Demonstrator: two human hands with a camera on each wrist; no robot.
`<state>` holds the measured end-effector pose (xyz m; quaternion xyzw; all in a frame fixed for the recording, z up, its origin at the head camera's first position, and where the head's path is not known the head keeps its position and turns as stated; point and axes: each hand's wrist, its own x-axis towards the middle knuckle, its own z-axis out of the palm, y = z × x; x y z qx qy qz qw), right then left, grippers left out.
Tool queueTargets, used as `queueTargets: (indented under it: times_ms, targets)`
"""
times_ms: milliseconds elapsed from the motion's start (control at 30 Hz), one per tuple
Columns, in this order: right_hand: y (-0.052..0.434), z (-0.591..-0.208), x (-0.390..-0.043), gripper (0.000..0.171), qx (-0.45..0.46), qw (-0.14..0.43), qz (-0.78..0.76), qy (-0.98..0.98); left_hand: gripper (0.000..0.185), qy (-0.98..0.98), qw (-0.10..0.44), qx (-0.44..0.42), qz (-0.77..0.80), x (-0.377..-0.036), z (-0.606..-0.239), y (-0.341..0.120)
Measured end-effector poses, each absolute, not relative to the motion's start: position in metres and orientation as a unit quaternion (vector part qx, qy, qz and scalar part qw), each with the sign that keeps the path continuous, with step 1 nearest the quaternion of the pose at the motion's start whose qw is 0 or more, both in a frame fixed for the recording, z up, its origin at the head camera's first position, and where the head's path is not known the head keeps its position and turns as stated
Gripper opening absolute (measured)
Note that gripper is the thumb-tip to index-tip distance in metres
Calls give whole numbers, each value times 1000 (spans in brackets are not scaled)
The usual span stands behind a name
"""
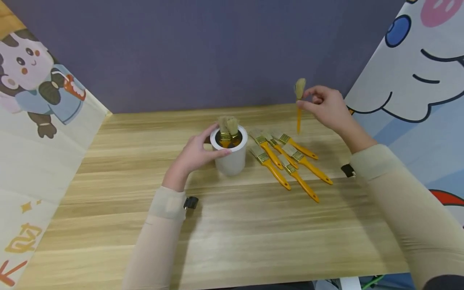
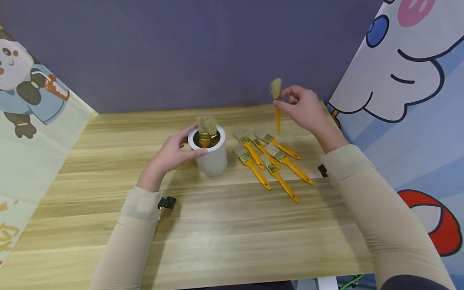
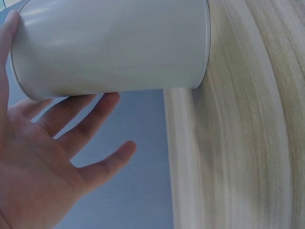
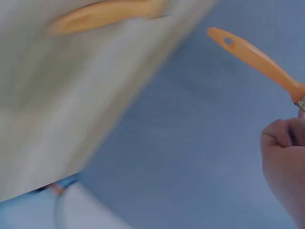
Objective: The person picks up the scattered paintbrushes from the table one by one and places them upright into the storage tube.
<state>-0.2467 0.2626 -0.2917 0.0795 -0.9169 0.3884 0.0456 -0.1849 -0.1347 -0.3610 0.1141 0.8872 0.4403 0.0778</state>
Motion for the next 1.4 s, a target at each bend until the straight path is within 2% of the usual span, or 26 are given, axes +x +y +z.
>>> queueTargets:
  times_ms: [233, 400, 500, 700, 900, 1400]
  targets:
    - [186, -249, -217, 27, 161, 93, 547, -816, 109, 885, 70, 116, 446, -185, -363, -136]
    - [146, -255, -205, 25, 212, 102, 555, -798, 109, 885, 72, 119, 445, -185, -363, -135]
    - [131, -267, -203, 27, 223, 82, 546, -804, 110, 883, 81, 118, 447, -184, -363, -135]
    - [119, -294, -204, 32, 206, 24, 524, -826, 109, 884, 88, 117, 445, -184, -364, -134]
    - [114, -313, -204, 34, 198, -9, 503, -841, 106, 884, 74, 124, 445, -186, -364, -136]
    - [112, -341, -204, 31, 205, -32, 486, -849, 109, 884, 87, 116, 445, -185, -362, -136]
